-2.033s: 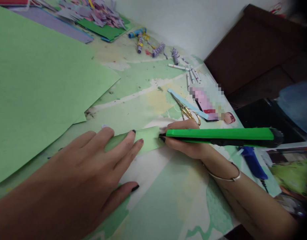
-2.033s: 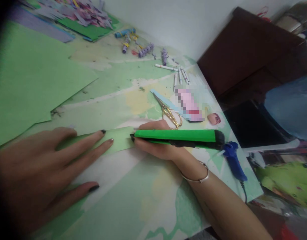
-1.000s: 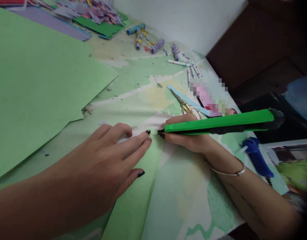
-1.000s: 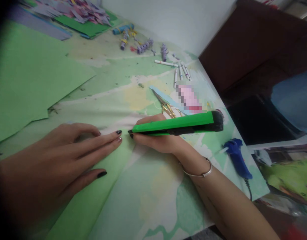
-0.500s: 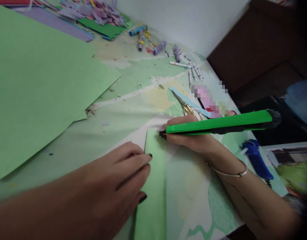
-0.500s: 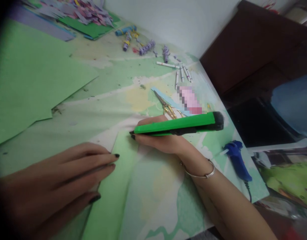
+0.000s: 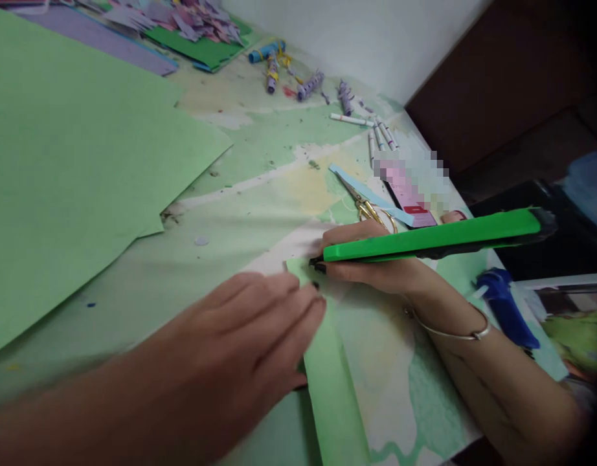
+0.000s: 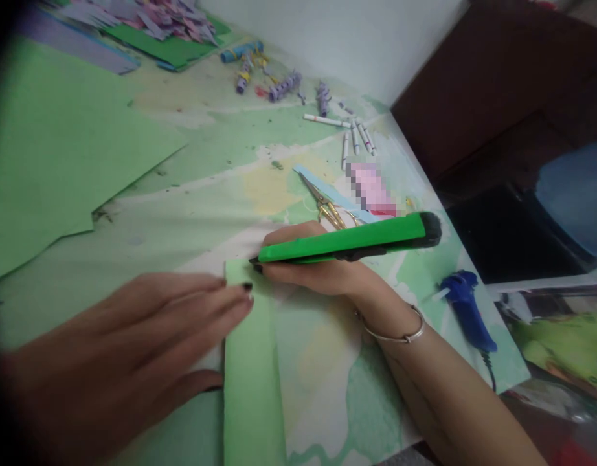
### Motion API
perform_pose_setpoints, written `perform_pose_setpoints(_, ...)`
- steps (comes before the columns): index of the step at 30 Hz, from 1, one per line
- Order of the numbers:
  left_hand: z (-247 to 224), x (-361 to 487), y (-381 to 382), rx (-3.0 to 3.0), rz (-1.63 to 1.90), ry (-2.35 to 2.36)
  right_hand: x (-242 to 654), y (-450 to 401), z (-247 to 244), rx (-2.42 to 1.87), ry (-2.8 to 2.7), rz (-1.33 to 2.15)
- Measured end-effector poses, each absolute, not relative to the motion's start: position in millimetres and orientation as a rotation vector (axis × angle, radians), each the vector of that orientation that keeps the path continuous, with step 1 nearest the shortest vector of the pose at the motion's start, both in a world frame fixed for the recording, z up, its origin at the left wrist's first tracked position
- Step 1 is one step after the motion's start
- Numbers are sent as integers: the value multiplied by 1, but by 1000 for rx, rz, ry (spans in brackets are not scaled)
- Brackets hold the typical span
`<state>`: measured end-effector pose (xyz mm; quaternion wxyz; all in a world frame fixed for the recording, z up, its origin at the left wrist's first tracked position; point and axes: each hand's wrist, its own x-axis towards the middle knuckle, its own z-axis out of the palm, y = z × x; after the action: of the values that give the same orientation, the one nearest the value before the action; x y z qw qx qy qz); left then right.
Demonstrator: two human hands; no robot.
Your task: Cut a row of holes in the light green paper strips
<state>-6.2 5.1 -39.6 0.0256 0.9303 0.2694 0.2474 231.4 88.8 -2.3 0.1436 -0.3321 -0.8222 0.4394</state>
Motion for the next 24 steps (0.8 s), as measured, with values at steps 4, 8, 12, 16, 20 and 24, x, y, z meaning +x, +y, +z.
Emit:
perform_pose_setpoints(4, -40, 2, 12, 2869, 664, 837, 231, 89, -5, -912, -2394, 1215)
perform_pose_setpoints(8, -40, 0, 12, 2849, 614, 861, 231, 88, -6, -893, -2369, 1218)
perform_pose_setpoints(12, -40, 0, 10, 2857, 620, 846, 230, 89, -7, -868, -2375, 1200)
perform_pose_setpoints(16, -39, 2, 7, 2785, 615, 932, 230, 89, -7, -870, -2404, 1162)
perform_pose_setpoints(20, -39, 2, 7, 2794, 604, 921, 230, 87, -6, -884, -2411, 1129)
perform_pose_setpoints(24, -41, -1, 11, 2898, 630, 847, 230, 85, -7, -905, -2415, 1080)
